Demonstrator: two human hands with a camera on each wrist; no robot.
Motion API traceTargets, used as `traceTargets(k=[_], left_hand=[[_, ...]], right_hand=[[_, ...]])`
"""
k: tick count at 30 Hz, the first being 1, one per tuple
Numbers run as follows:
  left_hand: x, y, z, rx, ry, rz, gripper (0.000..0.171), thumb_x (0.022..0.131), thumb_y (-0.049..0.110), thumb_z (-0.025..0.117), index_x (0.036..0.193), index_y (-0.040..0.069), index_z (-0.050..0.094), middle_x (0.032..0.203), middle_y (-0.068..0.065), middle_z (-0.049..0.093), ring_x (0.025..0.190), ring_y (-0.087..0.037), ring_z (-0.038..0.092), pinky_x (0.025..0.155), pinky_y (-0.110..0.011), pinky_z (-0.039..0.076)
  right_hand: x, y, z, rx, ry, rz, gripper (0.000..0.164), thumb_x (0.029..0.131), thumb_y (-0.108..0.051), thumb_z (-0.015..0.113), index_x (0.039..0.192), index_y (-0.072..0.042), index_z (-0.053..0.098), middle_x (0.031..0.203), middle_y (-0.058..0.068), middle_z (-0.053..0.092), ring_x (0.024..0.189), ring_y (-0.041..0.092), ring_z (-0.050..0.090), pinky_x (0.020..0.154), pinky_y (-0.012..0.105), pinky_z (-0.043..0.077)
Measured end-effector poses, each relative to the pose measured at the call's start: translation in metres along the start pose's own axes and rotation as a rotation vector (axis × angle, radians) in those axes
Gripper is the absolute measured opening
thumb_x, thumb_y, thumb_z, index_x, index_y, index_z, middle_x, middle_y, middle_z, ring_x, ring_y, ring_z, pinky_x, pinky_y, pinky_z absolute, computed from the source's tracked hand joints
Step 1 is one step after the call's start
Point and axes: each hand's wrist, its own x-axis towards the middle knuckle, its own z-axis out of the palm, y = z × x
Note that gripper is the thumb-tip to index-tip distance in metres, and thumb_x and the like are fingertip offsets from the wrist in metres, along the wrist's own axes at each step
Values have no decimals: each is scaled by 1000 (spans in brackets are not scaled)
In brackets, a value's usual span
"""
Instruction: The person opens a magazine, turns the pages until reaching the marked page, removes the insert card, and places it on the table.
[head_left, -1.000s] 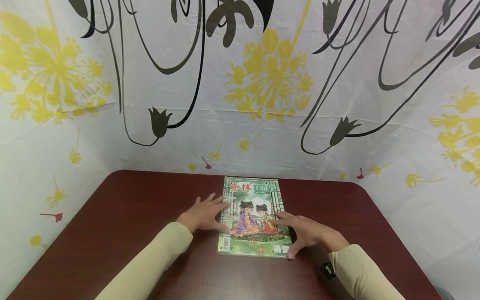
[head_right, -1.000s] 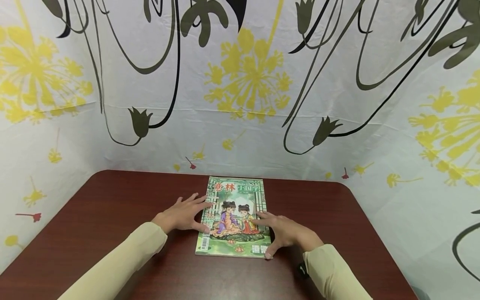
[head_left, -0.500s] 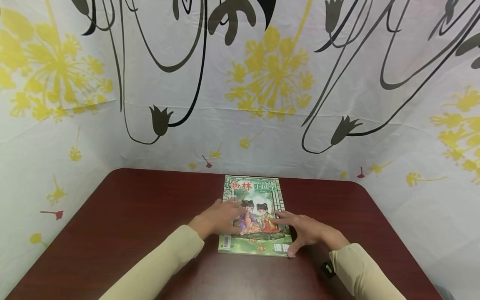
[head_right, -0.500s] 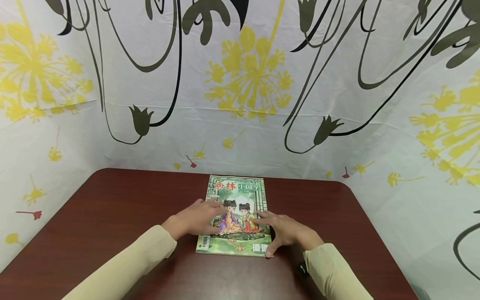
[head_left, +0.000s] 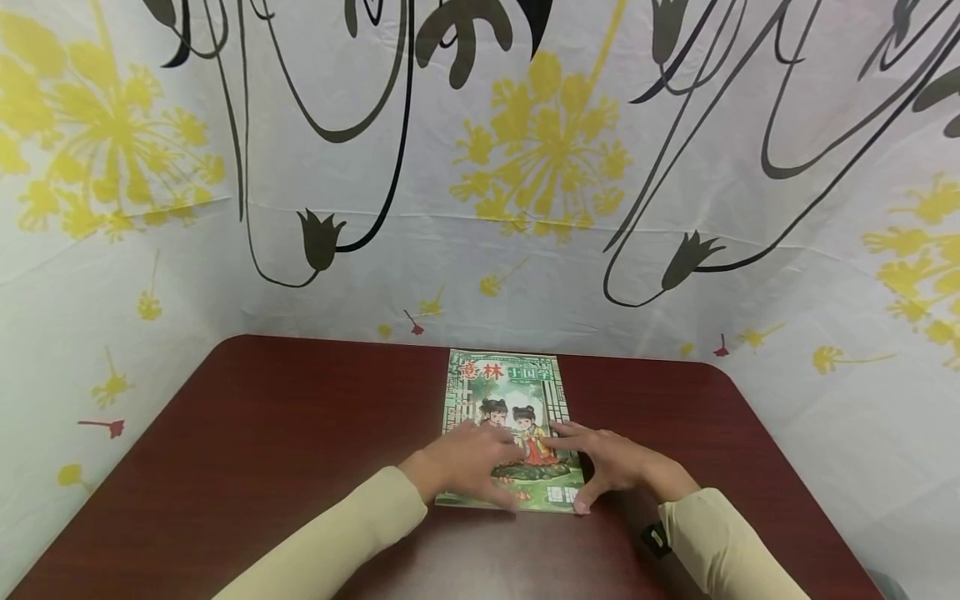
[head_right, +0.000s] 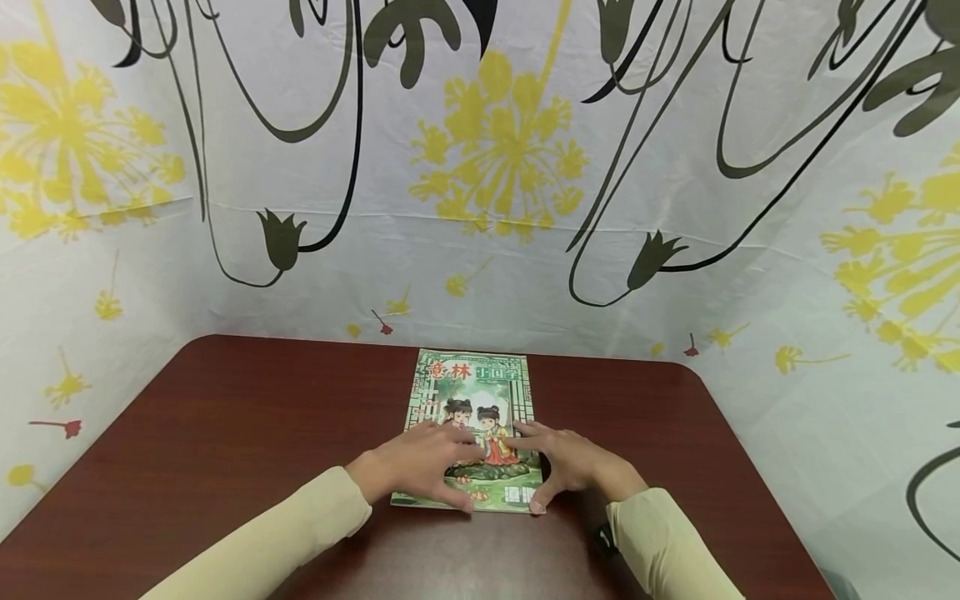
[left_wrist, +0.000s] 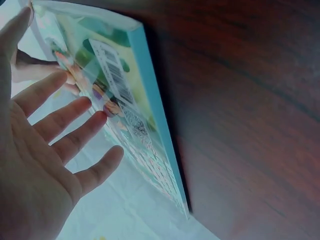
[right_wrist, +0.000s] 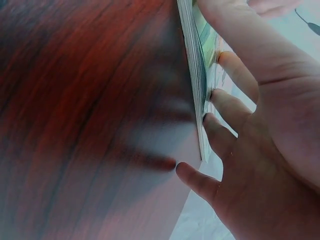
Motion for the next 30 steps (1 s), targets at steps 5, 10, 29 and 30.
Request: traceTargets(k=[5, 10, 29, 30], left_hand=[[-2, 3, 0, 12, -14, -25, 79, 75, 80, 61, 137, 31, 60, 130, 8, 60, 118, -13, 56, 97, -45, 47], [-2, 6, -1, 21, -21, -31, 80, 73, 80, 64, 136, 30, 61, 130, 7, 59, 120, -14, 55, 99, -47, 46], [-2, 6, -3, 0, -37, -39, 72, 77, 69, 70, 137, 29, 61, 133, 5, 59, 121, -15, 55, 99, -46, 46], [-2, 6, -3, -2, -38, -36, 72, 78, 68, 70, 138, 29, 61, 132, 5, 60, 120, -14, 55, 99, -45, 47]], right_hand=[[0, -1, -2, -1, 0, -1, 101, 65, -50, 82, 151, -15, 44, 160, 21, 26, 144, 48, 24, 101, 70, 33], [0, -2, -3, -3, -2, -15, 100, 67, -49, 82, 151, -13, 44, 159, 23, 27, 143, 49, 26, 100, 71, 34], [2, -2, -6, 18, -14, 24, 93, 72, -50, 81, 150, -16, 46, 159, 21, 28, 144, 48, 26, 101, 74, 30], [2, -2, -6, 20, -13, 25, 93, 72, -50, 81, 150, -16, 46, 159, 21, 28, 143, 49, 26, 101, 74, 30]])
